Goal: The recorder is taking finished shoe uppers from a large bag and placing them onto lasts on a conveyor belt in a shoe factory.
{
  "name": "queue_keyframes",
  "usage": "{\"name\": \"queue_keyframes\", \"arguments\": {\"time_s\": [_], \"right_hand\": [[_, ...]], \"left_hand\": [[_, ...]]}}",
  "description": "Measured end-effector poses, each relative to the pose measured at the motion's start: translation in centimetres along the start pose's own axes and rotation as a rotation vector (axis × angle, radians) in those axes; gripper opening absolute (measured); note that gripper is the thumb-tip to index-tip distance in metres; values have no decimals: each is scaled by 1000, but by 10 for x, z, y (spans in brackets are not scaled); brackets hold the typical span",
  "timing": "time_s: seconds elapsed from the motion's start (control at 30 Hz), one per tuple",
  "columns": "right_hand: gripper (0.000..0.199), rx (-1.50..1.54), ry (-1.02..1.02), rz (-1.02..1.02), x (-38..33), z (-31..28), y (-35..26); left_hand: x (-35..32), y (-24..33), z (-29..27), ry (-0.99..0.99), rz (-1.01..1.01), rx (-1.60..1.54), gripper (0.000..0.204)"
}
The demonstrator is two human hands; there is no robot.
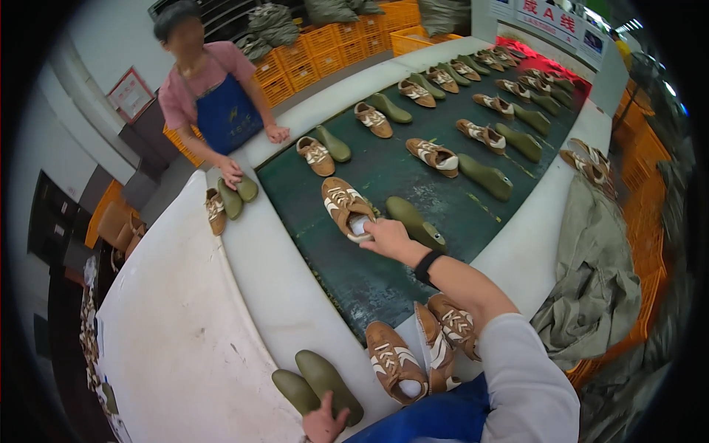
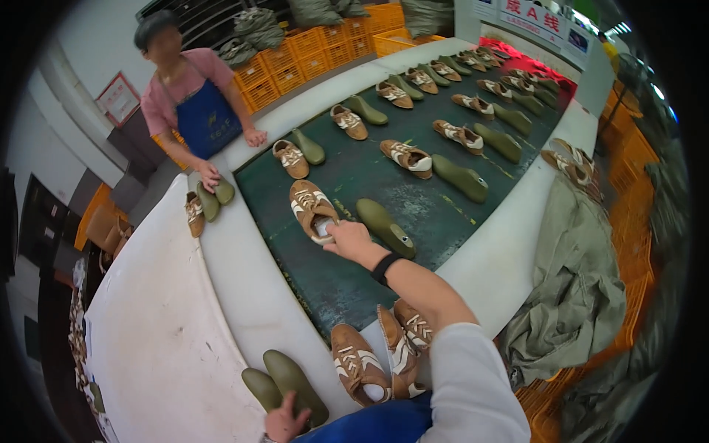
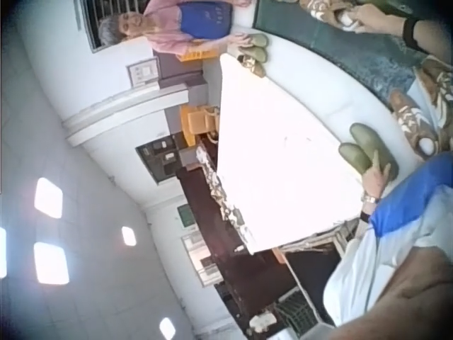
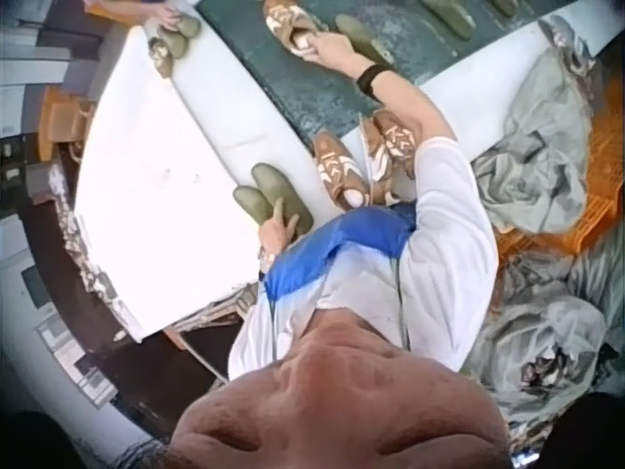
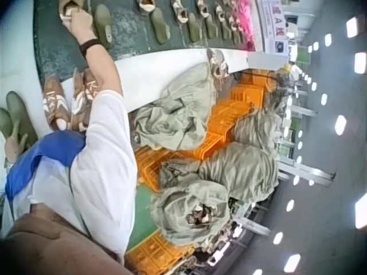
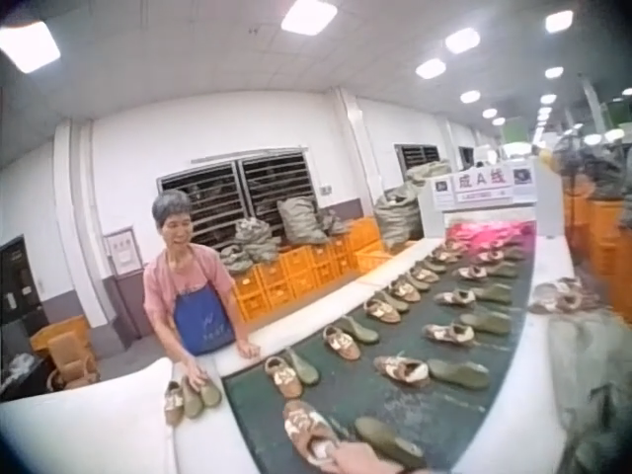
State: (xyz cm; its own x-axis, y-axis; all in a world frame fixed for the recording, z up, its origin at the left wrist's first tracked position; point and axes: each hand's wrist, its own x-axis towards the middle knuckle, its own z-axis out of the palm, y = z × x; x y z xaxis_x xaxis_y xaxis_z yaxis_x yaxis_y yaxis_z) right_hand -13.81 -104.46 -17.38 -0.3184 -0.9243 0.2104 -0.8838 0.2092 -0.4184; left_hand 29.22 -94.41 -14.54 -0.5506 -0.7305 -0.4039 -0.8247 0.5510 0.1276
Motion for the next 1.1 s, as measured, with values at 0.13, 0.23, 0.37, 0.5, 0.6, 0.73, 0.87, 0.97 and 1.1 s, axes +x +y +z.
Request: {"name": "queue_keyframes", "arguments": {"time_s": [0.13,0.23,0.37,0.5,0.6,0.73,0.87,0.97,1.1], "right_hand": [[32,-25,-34,-233,-79,-56,-84],[28,105,-22,-513,-135,-65,-134],[29,153,-75,-431,-174,-80,-149],[25,462,-153,-185,-184,-120,-149],[23,234,309,-345,-184,-139,-159],[23,191,423,-388,-200,-138,-170],[24,269,351,-326,-213,-140,-172],[23,343,277,-498,-219,-145,-169],[26,467,183,-504,-233,-149,-162]], "left_hand": [[58,53,-109,800,244,-103,62],[88,84,-133,838,270,-184,55],[92,80,-117,825,412,-295,30],[68,102,-120,980,476,-322,14],[42,122,-124,1026,564,-303,14],[16,125,-126,1047,599,-354,20],[2,129,-122,1105,659,-372,20],[1,125,-122,1084,542,-774,23],[2,120,-118,944,536,-1002,23]]}}
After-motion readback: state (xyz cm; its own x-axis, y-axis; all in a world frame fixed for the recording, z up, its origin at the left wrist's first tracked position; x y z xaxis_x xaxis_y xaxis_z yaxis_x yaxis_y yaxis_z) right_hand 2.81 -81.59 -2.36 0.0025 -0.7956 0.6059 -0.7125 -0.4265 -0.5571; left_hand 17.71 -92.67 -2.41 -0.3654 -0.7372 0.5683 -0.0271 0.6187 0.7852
